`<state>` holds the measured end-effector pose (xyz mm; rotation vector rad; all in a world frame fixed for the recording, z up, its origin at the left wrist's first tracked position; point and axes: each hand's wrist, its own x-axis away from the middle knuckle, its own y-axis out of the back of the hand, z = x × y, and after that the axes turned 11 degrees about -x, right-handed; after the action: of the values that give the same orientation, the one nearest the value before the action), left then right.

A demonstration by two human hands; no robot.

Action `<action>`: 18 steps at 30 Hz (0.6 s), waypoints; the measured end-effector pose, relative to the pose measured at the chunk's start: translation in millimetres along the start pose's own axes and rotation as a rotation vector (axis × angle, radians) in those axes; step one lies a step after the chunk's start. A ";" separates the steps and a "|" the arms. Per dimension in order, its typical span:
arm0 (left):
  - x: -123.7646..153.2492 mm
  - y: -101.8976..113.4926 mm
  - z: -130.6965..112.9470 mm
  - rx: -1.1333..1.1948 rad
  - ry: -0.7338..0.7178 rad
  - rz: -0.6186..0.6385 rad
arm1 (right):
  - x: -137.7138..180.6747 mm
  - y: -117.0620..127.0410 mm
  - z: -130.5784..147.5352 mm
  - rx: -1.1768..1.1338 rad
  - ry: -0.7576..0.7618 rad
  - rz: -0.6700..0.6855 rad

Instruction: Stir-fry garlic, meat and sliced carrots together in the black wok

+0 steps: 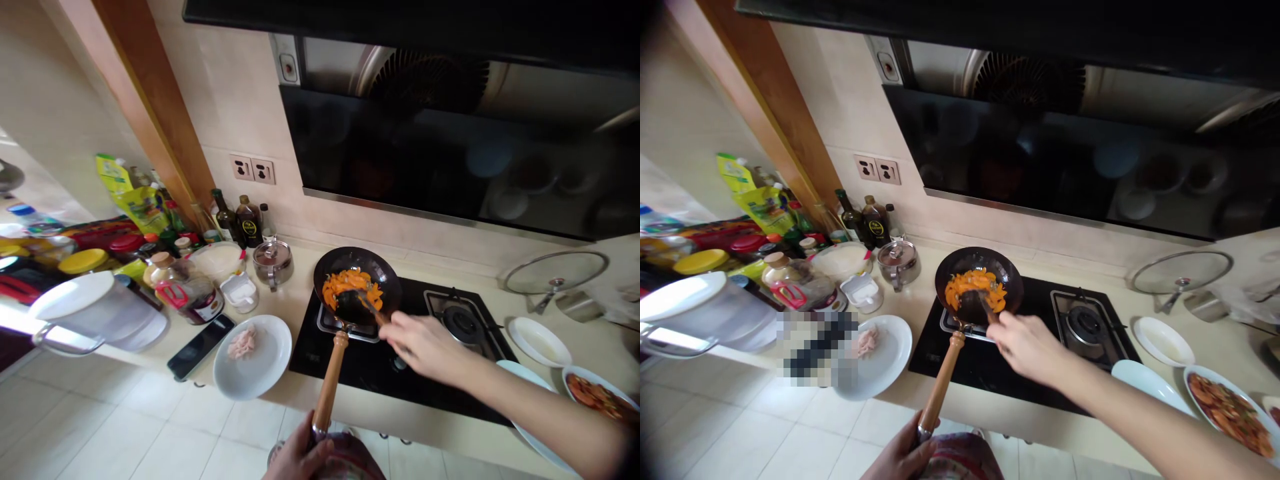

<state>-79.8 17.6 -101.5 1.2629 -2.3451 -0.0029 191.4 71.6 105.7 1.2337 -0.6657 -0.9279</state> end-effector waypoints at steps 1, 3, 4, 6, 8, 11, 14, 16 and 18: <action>0.5 0.8 -1.9 -0.011 -0.005 0.015 | -6.9 0.3 -13.5 -0.030 -0.052 -0.053; 1.0 2.0 -4.9 -0.029 -0.017 0.045 | -13.4 14.2 -42.1 -0.157 -0.189 -0.206; 1.0 2.3 -5.7 -0.033 -0.026 0.057 | -13.9 25.4 -55.3 -0.213 -0.269 -0.260; 0.4 2.3 -5.7 -0.021 -0.042 0.061 | -14.0 47.0 -76.6 -0.291 -0.425 -0.339; -1.0 1.5 -3.3 0.011 -0.035 0.053 | -18.4 54.6 -89.6 -0.391 -0.553 -0.413; -3.2 -1.1 2.8 0.059 -0.013 0.031 | -36.8 29.1 -93.5 -0.663 -0.677 -0.595; -4.1 -3.4 6.8 0.077 -0.024 0.011 | -53.4 -10.2 -82.5 -0.812 -0.660 -0.658; -4.0 -3.7 8.2 0.067 -0.016 0.010 | -53.5 -19.7 -73.1 -0.806 -0.572 -0.600; -4.4 -3.4 10.8 0.059 0.005 -0.007 | -45.0 -10.3 -69.7 -0.694 -0.462 -0.524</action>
<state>-79.5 16.7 -113.7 1.2979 -2.3524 0.0673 225.9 144.0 82.3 0.5627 -0.3089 -1.7372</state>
